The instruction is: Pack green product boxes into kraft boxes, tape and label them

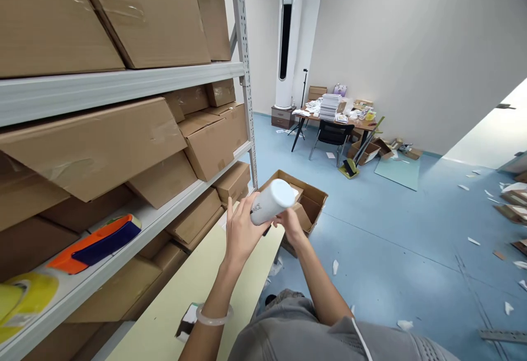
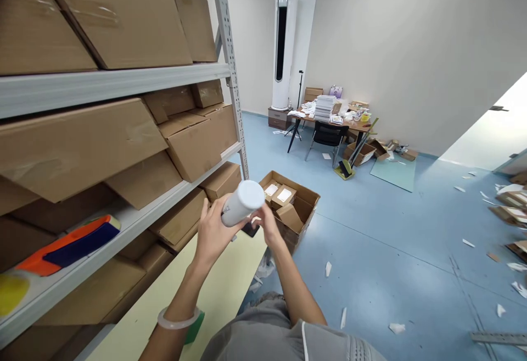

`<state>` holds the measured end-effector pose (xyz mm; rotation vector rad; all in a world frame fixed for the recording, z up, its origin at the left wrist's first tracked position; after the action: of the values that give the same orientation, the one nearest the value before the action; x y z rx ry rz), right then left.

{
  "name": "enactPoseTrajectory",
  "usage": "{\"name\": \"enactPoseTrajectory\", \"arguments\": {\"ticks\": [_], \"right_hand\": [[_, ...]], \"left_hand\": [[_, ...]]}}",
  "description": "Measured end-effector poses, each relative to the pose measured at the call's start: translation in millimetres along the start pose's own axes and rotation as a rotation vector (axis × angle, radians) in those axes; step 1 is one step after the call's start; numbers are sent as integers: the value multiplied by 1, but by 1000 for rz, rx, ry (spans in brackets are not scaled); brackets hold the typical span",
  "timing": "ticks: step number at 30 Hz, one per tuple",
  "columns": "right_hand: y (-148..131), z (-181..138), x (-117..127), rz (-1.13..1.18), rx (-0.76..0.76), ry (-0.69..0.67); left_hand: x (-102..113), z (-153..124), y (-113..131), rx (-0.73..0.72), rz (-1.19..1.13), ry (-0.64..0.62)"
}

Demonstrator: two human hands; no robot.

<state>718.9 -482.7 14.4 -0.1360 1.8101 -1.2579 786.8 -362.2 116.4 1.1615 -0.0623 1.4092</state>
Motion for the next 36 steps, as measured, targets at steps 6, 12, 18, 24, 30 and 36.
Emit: {"name": "enactPoseTrajectory", "arguments": {"ticks": [6,12,18,24,30,36], "right_hand": [[-65,-8,6,-249,353,-58],[-72,-28,-21,-369,345,-256],[-68,-28,-24,-433,343,-333],[-70,-28,-22,-421,332,-380],[-71,-30,-17,-319,300,-405],[-60,-27,-21,-183,265,-418]], "left_hand": [[3,-11,11,-170,275,-19],[2,-16,-1,-136,334,-26],[12,-15,-13,-83,293,-35],[11,-19,-13,22,133,-213],[-5,-28,-23,355,-245,-548],[-31,-52,-24,700,-966,-963]]}}
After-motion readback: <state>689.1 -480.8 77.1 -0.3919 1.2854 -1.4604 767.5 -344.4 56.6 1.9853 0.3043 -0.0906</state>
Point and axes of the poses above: each hand's wrist, its own z-axis towards the middle knuckle, its own x-axis out of the back of the hand, y = z × x, the point moved 6 cm from there along z, towards the middle knuckle, and after that the axes turned 8 degrees about x, right-handed, at the moved point
